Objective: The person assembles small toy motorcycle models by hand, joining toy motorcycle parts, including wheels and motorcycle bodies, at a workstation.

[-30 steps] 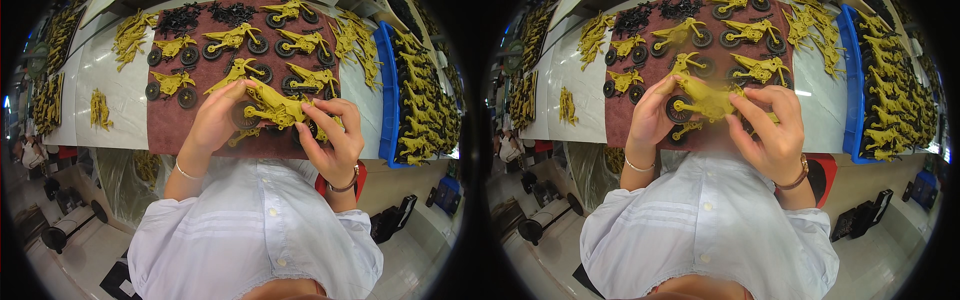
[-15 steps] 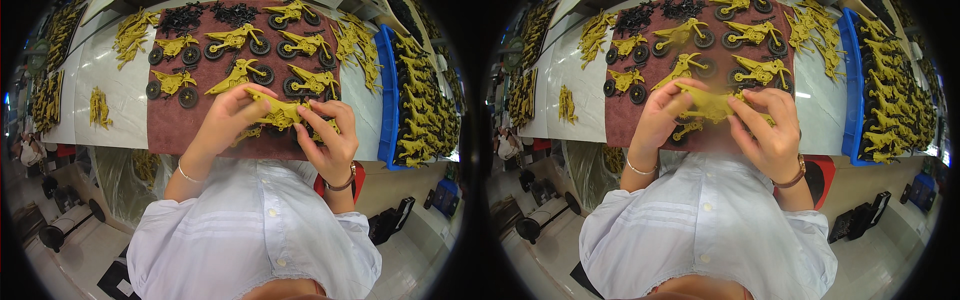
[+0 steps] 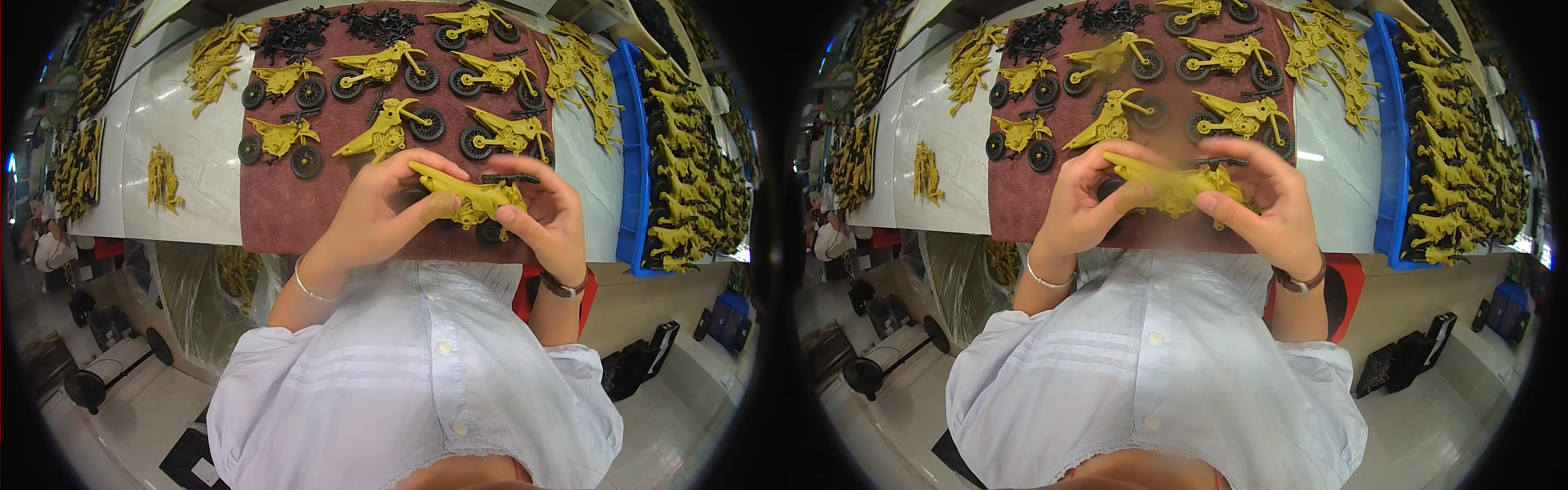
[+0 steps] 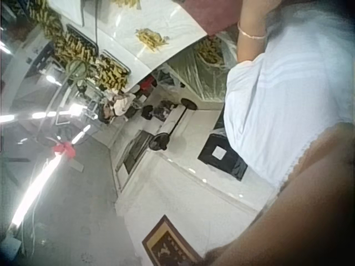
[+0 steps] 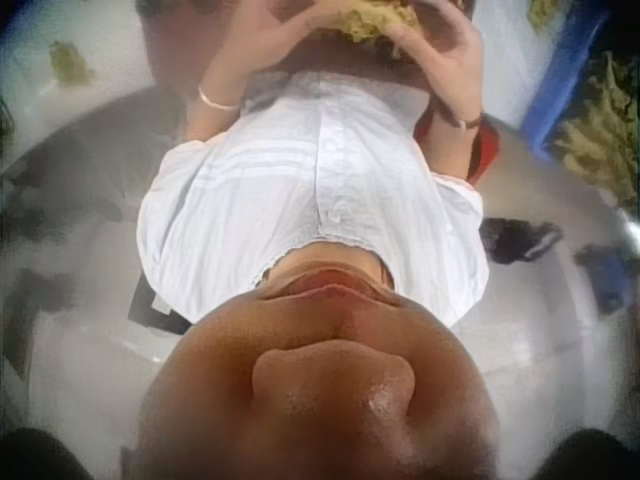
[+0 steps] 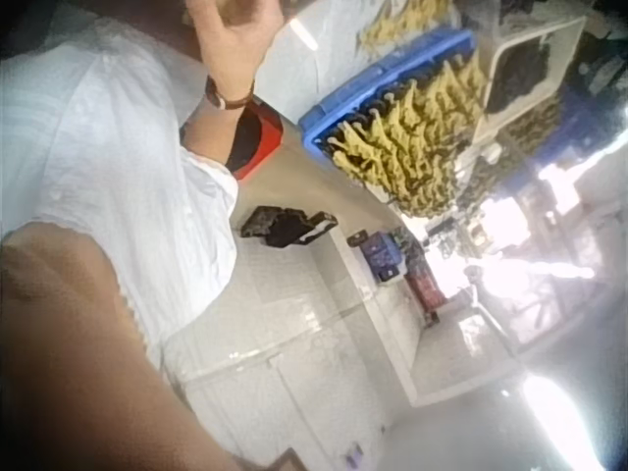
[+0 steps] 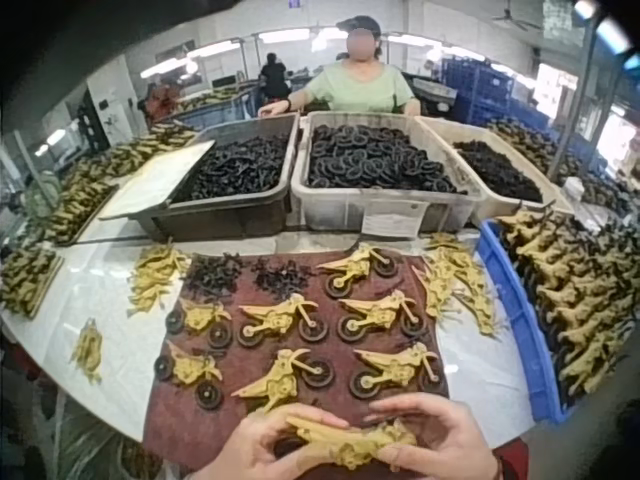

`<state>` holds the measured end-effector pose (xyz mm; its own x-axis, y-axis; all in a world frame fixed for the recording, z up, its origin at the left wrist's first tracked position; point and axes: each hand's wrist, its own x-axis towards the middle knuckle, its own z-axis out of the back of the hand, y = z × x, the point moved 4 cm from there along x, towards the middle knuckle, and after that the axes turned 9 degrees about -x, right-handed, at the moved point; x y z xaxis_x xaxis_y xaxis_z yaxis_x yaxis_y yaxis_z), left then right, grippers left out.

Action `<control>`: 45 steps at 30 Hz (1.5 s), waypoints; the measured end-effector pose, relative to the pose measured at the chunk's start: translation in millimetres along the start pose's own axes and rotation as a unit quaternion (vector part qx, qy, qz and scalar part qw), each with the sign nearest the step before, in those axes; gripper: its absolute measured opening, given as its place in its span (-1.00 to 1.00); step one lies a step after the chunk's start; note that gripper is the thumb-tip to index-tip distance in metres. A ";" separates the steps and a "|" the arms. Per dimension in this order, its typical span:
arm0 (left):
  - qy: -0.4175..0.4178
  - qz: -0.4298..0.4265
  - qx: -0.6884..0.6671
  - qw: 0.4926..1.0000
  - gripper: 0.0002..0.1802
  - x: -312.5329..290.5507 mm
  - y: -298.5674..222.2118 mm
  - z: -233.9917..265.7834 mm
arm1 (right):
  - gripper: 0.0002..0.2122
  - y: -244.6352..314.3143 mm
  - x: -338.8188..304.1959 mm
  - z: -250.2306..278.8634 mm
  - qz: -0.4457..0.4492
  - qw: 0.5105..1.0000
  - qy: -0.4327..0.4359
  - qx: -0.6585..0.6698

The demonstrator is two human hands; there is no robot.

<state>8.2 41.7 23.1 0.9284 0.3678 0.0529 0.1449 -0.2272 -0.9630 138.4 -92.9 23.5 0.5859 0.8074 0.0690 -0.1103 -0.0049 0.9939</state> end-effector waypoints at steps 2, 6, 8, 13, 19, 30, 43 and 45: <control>0.008 -0.007 0.001 1.000 -0.75 -0.3 -0.1 -1.0 | -0.64 -9.9 -3.0 -4.4 -0.104 0.982 0.125 0.092; 0.003 -0.022 -0.004 1.000 -0.74 2.0 2.3 2.0 | -0.71 -10.2 -2.0 -6.7 -0.047 0.989 0.111 0.081; -0.002 -0.015 -0.013 1.000 -0.73 3.9 2.1 2.7 | -0.70 -12.5 -2.5 -14.1 -0.060 0.987 0.060 0.138; -0.058 0.045 -0.242 0.968 -0.75 -1.9 17.6 4.1 | -0.65 -21.5 -5.4 -17.4 -0.137 0.946 -0.022 0.293; -0.074 0.014 -0.076 0.994 -0.88 -5.3 14.1 -2.5 | -0.65 -18.9 -6.8 -24.1 -0.138 0.966 0.012 0.217; -0.090 -0.005 -0.025 0.996 -0.91 -9.9 17.4 -3.2 | -0.70 -15.2 -7.9 -27.7 -0.119 0.983 0.021 0.137; -0.082 -0.029 0.008 0.996 -0.92 -10.2 15.4 -3.8 | -0.71 -12.5 -11.7 -27.5 -0.109 0.987 -0.007 0.117; -0.081 -0.021 0.000 0.996 -0.92 -10.5 16.8 -2.9 | -0.71 -10.1 -11.9 -28.3 -0.108 0.987 -0.010 0.117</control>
<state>1.9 31.4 7.2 0.8539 0.5181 0.0492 0.1816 -0.2082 -0.9611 109.9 -85.8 10.2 0.5909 0.7932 -0.1472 0.2053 0.0286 0.9783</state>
